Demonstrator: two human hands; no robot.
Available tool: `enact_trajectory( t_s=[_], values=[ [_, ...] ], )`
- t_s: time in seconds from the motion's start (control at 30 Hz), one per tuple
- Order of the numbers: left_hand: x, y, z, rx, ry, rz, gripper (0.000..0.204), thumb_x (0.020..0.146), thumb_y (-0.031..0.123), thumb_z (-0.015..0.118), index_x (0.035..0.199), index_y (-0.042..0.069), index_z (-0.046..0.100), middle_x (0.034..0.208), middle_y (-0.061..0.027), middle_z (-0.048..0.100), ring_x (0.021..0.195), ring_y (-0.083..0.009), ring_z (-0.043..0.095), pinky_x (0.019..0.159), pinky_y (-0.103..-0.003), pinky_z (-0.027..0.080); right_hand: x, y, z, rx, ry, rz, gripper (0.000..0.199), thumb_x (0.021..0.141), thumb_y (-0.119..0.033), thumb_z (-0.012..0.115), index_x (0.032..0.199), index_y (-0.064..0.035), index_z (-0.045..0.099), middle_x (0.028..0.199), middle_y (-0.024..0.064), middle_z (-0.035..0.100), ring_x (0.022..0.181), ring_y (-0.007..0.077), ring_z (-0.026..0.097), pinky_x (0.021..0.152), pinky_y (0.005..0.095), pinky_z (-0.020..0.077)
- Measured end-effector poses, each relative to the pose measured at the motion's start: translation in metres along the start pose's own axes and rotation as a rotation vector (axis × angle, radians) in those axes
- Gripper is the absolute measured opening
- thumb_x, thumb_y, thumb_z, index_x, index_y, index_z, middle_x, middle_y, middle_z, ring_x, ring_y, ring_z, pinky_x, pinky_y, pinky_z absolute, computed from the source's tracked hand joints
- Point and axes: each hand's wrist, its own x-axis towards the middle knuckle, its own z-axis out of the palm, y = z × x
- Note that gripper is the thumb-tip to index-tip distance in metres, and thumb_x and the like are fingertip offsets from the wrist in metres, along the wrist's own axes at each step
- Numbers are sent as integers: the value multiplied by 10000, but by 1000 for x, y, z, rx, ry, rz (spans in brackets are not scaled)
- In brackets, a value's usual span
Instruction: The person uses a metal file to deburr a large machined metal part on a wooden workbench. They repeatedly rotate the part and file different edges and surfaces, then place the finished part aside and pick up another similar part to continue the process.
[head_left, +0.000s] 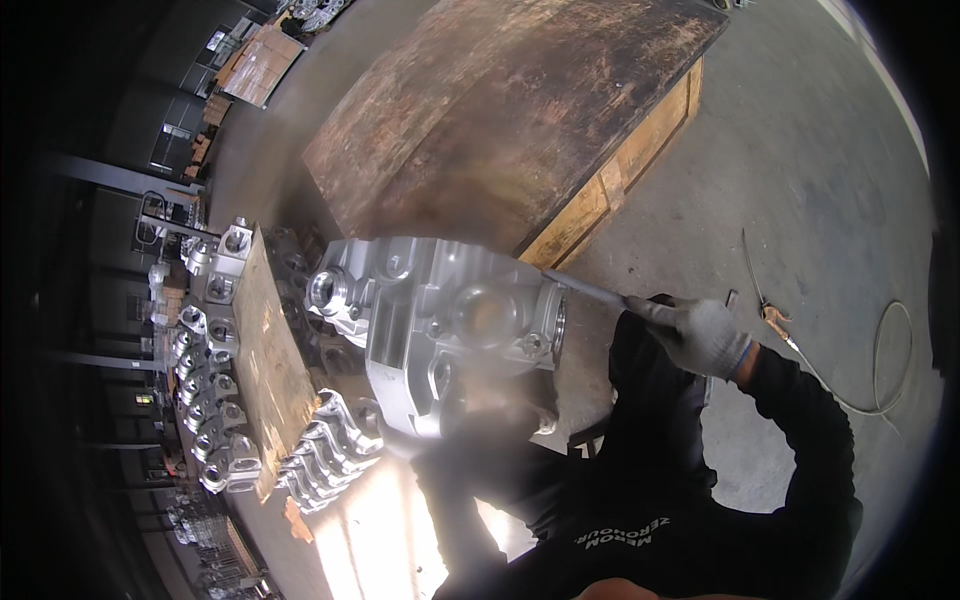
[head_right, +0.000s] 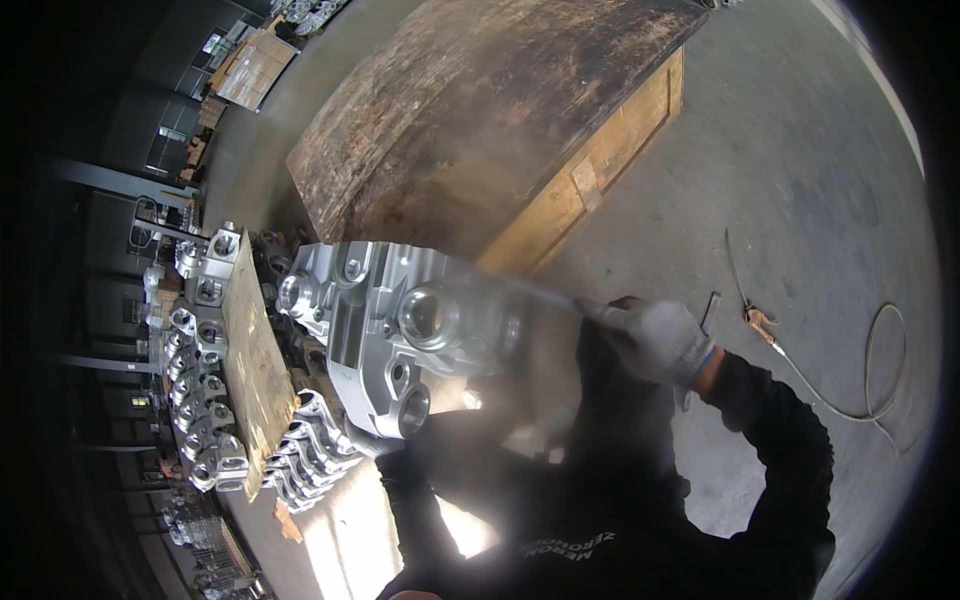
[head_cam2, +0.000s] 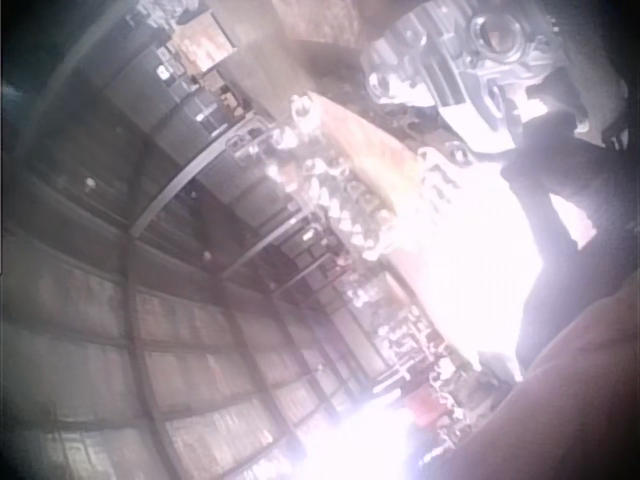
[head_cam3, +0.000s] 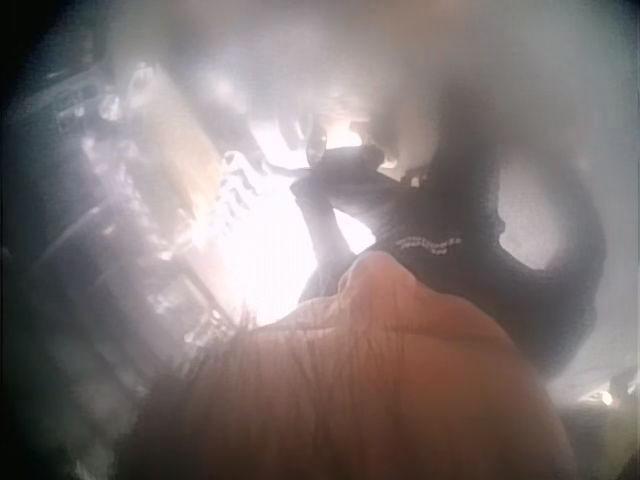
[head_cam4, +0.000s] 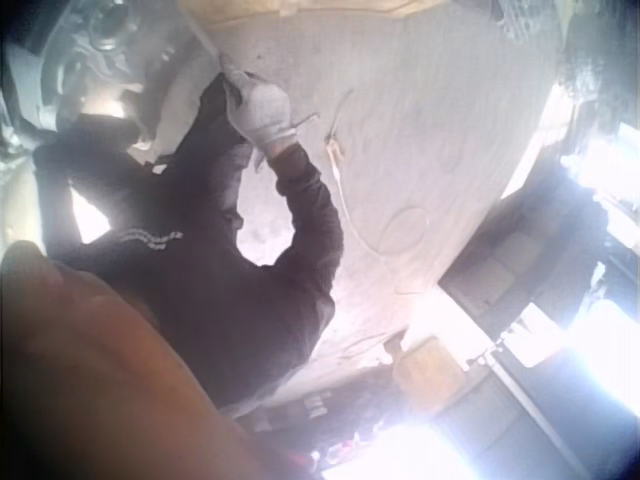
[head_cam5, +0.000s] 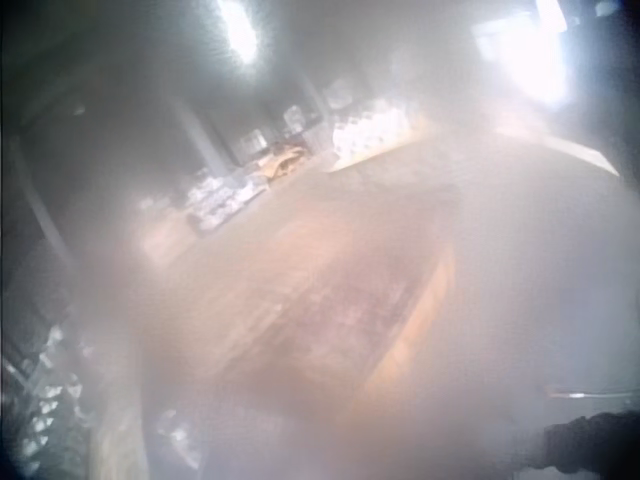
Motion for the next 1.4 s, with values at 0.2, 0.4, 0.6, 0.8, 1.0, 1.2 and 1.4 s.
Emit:
enact_trajectory(
  t_s=[0.2, 0.4, 0.6, 0.8, 1.0, 1.2, 1.4],
  values=[
    [0, -3, -1, -28, 18, -22, 448, 1012, 347, 616, 1294, 2, 671, 1204, -136, 705, 1050, -248, 690, 859, -386, 581, 1, -11, -28, -110, -89, 19, 520, 972, -116, 680, 1480, -230, 666, 1105, 137, 770, 825, 354, 745, 728, 430, 601],
    [2, -3, 5, -21, -8, -39, 444, 1011, 344, 622, 1292, 4, 672, 1203, -132, 704, 1053, -246, 689, 862, -387, 581, 0, -4, -33, -60, -56, -22, 510, 956, -92, 685, 1451, -216, 686, 1126, 129, 775, 835, 367, 744, 743, 439, 602],
    [0, -4, 12, -24, -28, -46, 440, 1009, 342, 627, 1289, 7, 674, 1202, -129, 704, 1056, -245, 688, 864, -388, 581, 2, -2, -31, -88, -47, -45, 482, 953, -108, 693, 1426, -200, 703, 1044, 134, 771, 842, 363, 748, 729, 442, 598],
    [1, -4, 12, -24, -30, -52, 435, 1007, 340, 633, 1287, 9, 675, 1201, -125, 703, 1059, -243, 686, 867, -389, 581, 0, -4, -31, -152, -29, -49, 475, 951, -134, 701, 1421, -208, 707, 967, 118, 766, 795, 348, 744, 683, 437, 588],
    [-1, -3, 9, -30, -26, -56, 431, 1006, 338, 639, 1285, 11, 677, 1200, -122, 703, 1062, -241, 685, 870, -390, 581, 12, -8, -29, -188, -33, -46, 447, 963, -165, 686, 1406, -223, 714, 913, 120, 746, 766, 343, 736, 648, 449, 579],
    [-2, -3, 4, -27, -12, -53, 427, 1004, 335, 644, 1282, 13, 678, 1199, -118, 702, 1065, -240, 684, 872, -391, 580, 14, -11, -26, -236, -6, -60, 382, 919, -178, 694, 1296, -208, 751, 865, 106, 722, 733, 354, 716, 636, 469, 575],
    [0, -4, 5, -25, -25, -61, 423, 1002, 333, 650, 1280, 15, 680, 1198, -115, 702, 1068, -238, 682, 875, -392, 580, 16, -11, -24, -244, -46, -39, 399, 907, -174, 700, 1302, -209, 748, 872, 101, 726, 745, 350, 719, 647, 473, 577]
  ],
)
